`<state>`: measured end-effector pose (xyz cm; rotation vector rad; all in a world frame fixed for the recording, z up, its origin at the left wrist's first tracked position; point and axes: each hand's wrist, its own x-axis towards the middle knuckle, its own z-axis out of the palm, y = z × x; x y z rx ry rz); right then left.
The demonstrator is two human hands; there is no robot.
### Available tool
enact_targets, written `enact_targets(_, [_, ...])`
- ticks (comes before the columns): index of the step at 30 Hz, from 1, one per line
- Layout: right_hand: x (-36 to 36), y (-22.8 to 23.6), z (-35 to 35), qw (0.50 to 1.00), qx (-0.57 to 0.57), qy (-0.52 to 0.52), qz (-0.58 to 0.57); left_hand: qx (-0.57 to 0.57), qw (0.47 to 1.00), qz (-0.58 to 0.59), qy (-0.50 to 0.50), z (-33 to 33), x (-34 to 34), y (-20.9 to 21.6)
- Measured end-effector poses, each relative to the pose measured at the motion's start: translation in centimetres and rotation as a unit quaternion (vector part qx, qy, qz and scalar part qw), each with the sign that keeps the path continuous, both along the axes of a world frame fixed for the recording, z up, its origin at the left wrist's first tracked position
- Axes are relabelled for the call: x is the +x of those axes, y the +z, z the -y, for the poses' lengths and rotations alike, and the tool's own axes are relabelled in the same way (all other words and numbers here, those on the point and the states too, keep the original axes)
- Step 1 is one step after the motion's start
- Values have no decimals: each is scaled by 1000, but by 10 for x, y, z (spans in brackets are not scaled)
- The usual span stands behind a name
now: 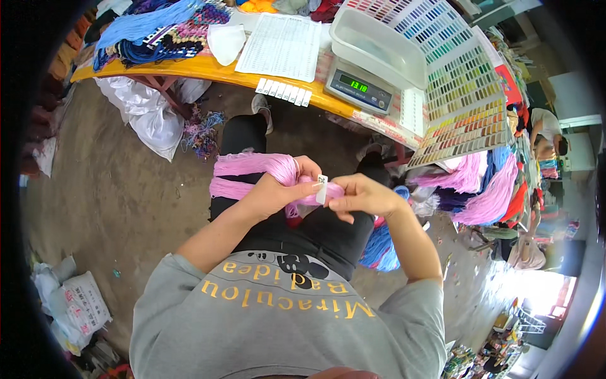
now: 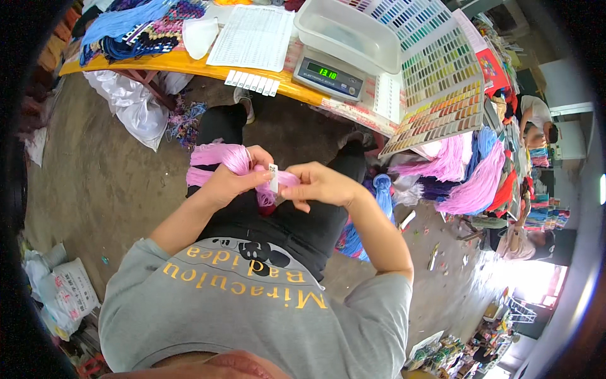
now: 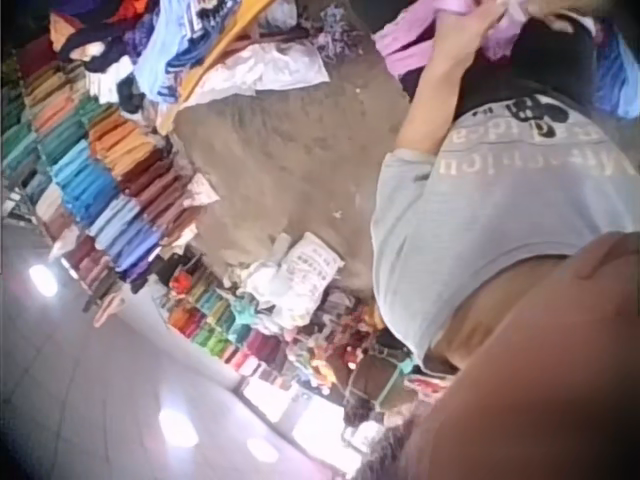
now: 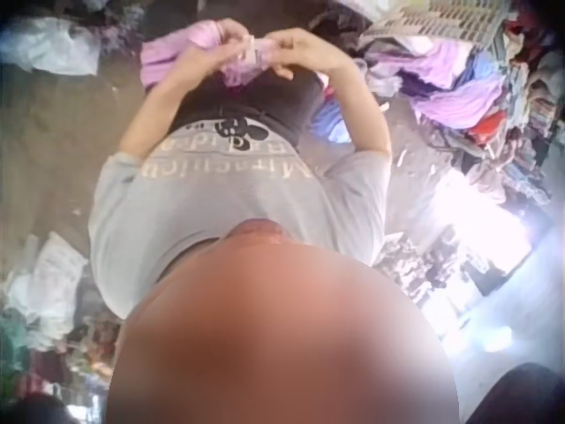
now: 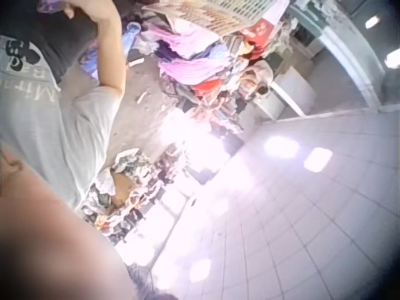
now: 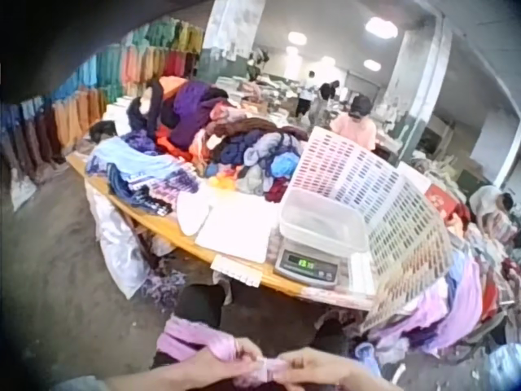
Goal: Weighing bundles of pink yarn on a digital scale and attaching identification labels.
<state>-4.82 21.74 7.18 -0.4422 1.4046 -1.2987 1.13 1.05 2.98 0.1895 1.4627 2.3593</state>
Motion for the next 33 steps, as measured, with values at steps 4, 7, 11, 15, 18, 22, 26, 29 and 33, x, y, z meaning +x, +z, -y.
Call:
enact_targets(4, [23,1,4,996,23,-79,-34,-102,990,-93,36,-4,1,1])
enact_targets(7, [31,-1,5,988,7,-153,-29,-172,959,-207,87,-10,0,-1])
enact_targets(11, [24,-6,-7,963,-61,-184,187,-236,937,-248,67,-8,10,14])
enact_targets(15, [24,0,-10,990,48,-130,13,-408,842,-353,7,-5,5,13])
enact_targets(18, [30,-2,-11,881,92,-91,-455,-445,837,-318,-27,-9,2,13])
enact_targets(22, [33,3,-9,754,131,-36,-642,-314,921,-230,-29,-6,-3,7])
enact_targets(26, [37,8,-5,822,81,-89,-557,-247,961,-91,-89,-5,-5,12])
enact_targets(29, [40,15,-4,874,104,-133,-456,-270,948,-169,3,-14,0,11])
enact_targets(33, [37,13,-8,934,112,-179,-289,-430,825,-361,65,-16,4,22])
